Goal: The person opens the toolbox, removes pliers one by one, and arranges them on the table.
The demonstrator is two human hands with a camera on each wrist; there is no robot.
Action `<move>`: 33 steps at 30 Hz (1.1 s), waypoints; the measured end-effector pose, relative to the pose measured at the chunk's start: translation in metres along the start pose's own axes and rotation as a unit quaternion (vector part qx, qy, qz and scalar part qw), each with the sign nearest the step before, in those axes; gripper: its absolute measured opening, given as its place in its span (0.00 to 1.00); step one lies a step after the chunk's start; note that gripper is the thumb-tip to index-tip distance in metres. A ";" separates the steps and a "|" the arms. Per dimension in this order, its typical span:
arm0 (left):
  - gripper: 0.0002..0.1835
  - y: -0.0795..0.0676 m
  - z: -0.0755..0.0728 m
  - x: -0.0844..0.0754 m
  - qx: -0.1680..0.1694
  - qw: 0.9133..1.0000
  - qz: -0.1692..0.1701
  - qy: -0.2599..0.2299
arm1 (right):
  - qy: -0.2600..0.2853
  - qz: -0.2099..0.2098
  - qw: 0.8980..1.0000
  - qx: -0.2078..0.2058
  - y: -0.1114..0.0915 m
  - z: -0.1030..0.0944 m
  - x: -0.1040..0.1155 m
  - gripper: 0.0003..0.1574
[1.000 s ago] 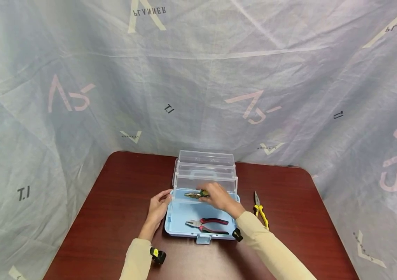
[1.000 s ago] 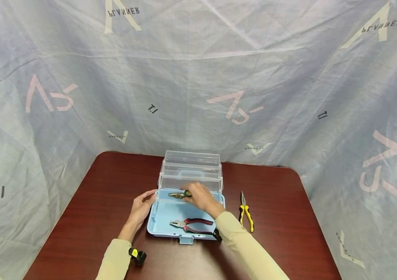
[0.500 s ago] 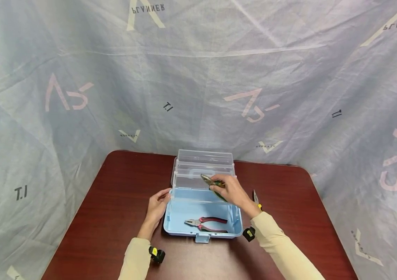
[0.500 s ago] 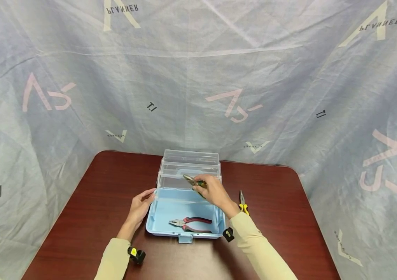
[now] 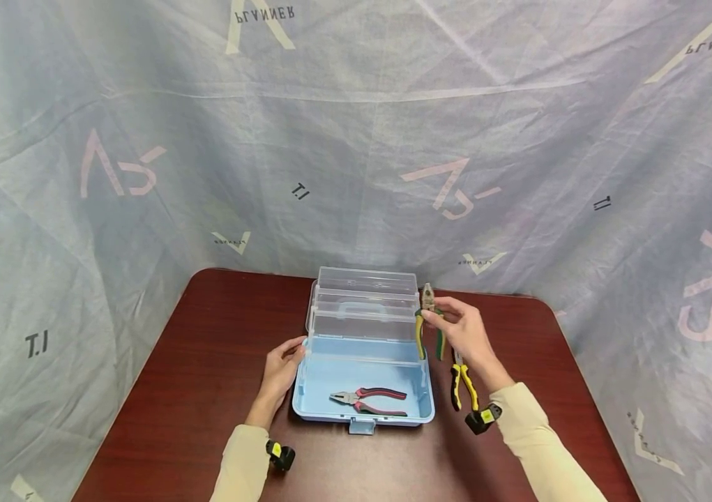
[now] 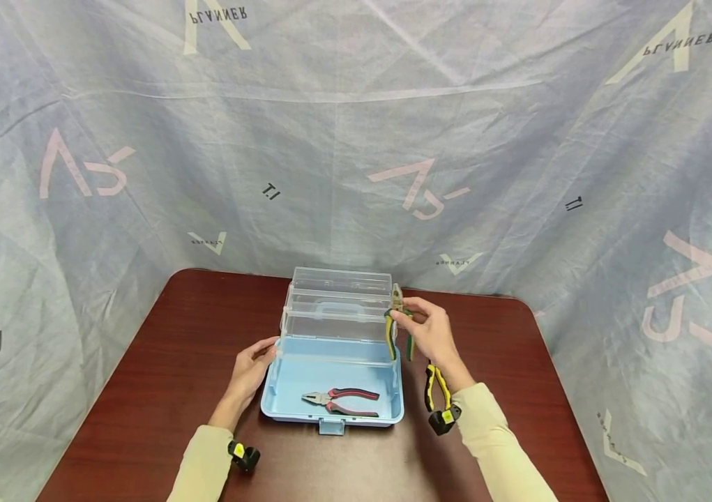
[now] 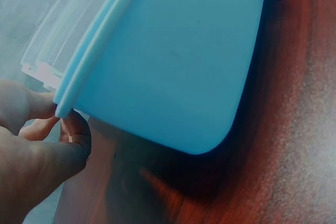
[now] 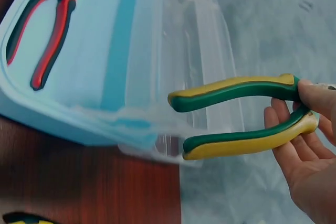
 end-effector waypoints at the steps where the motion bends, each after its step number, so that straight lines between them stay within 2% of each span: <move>1: 0.18 0.000 0.000 0.000 0.000 1.000 -0.001 0.000 | 0.013 0.010 1.000 -0.005 0.000 -0.006 -0.002 0.26; 7: 0.18 0.002 -0.002 0.003 0.000 1.000 -0.005 0.005 | 0.057 0.045 0.997 -0.024 -0.002 -0.037 -0.017 0.29; 14: 0.18 0.002 -0.003 0.001 -0.001 1.000 -0.005 0.003 | 0.113 0.105 0.987 -0.036 -0.011 -0.067 -0.045 0.33; 26: 0.18 0.002 -0.002 -0.001 -0.006 1.000 -0.004 0.007 | 0.054 0.176 0.981 -0.054 -0.028 -0.111 -0.105 0.39; 33: 0.18 0.001 0.000 0.000 -0.010 1.000 -0.007 0.010 | 0.032 0.207 0.977 -0.042 -0.041 -0.124 -0.130 0.38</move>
Point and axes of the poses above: each hand's wrist, its own y-axis towards the middle knuckle, its own z-axis out of the palm, x = y × z, the point moved 6 cm from there along y, towards the middle knuckle, and after that the axes turned 10 degrees about y, right-handed, at the moved point
